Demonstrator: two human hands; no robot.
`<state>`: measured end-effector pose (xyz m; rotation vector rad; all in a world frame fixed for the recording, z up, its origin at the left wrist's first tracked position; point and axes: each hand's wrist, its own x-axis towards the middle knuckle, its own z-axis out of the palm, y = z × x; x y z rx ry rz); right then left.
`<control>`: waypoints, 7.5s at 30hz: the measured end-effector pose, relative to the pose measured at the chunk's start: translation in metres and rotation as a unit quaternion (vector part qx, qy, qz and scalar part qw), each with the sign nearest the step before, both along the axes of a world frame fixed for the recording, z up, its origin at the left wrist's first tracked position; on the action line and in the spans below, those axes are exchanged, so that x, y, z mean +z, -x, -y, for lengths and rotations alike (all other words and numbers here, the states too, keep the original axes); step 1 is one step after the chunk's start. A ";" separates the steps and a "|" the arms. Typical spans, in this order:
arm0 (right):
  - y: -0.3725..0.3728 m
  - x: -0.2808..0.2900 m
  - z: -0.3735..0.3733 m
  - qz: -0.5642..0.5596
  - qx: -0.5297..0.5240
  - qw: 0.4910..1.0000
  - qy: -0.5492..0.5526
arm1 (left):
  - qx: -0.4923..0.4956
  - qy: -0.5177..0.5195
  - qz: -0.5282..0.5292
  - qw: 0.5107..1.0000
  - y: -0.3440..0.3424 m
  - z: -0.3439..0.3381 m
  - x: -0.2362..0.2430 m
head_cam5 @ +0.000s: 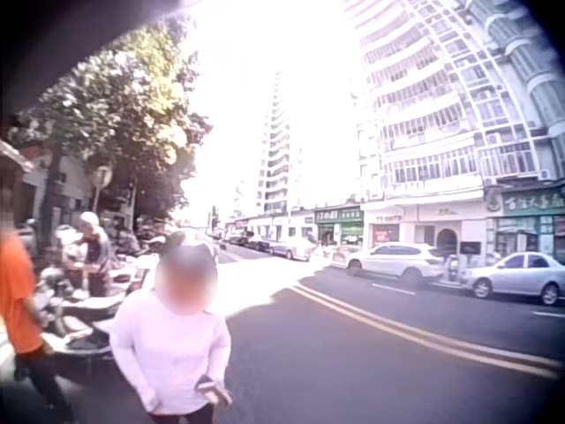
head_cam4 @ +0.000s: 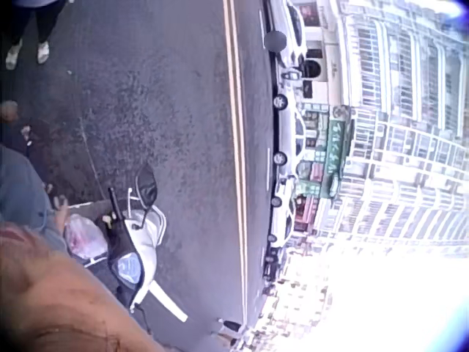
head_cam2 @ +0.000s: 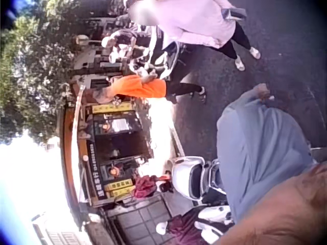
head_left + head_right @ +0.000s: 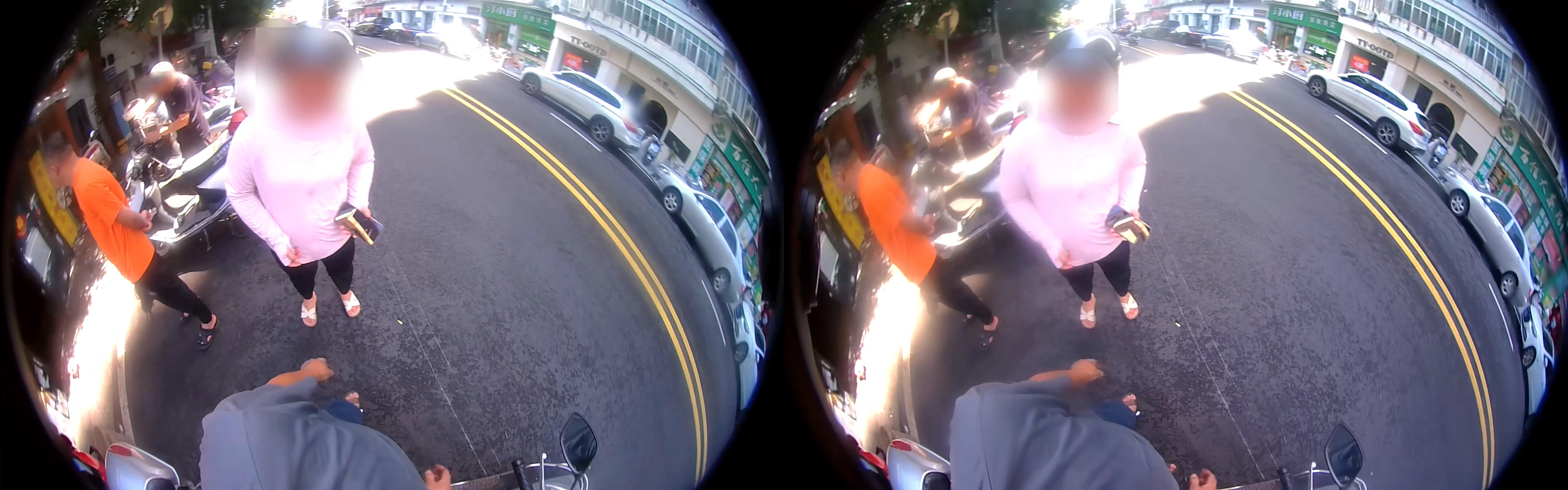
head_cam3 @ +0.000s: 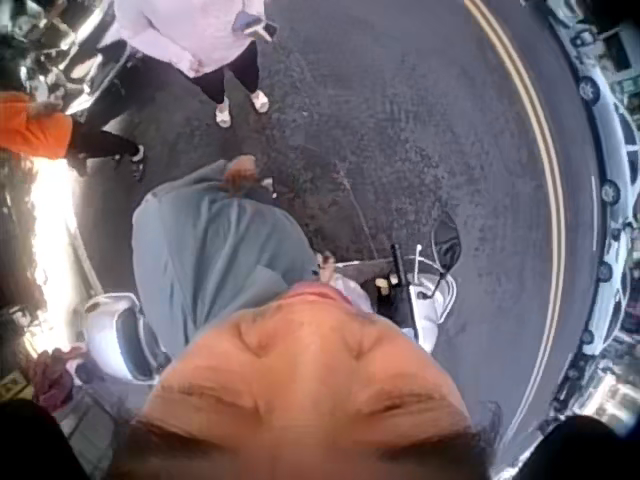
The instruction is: The person moves a silver scooter into position and uses a wrench to tighten the handlebar and mirror assembly. They adjust the right-side mirror and work on the handlebar controls while another person stands nearby.
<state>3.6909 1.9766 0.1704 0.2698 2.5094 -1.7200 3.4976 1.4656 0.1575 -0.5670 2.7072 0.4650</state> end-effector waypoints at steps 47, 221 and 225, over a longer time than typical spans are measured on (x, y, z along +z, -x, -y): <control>0.916 0.254 0.551 0.252 0.627 0.736 0.048 | 0.753 -0.472 -0.087 0.451 0.201 -0.101 0.168; 0.377 0.756 2.201 -0.572 0.637 0.514 -0.050 | 0.129 -0.232 -0.502 0.823 0.034 1.823 0.673; 0.381 0.761 2.219 -0.605 0.632 0.483 0.018 | 0.310 -0.431 -0.479 0.699 0.032 1.802 0.667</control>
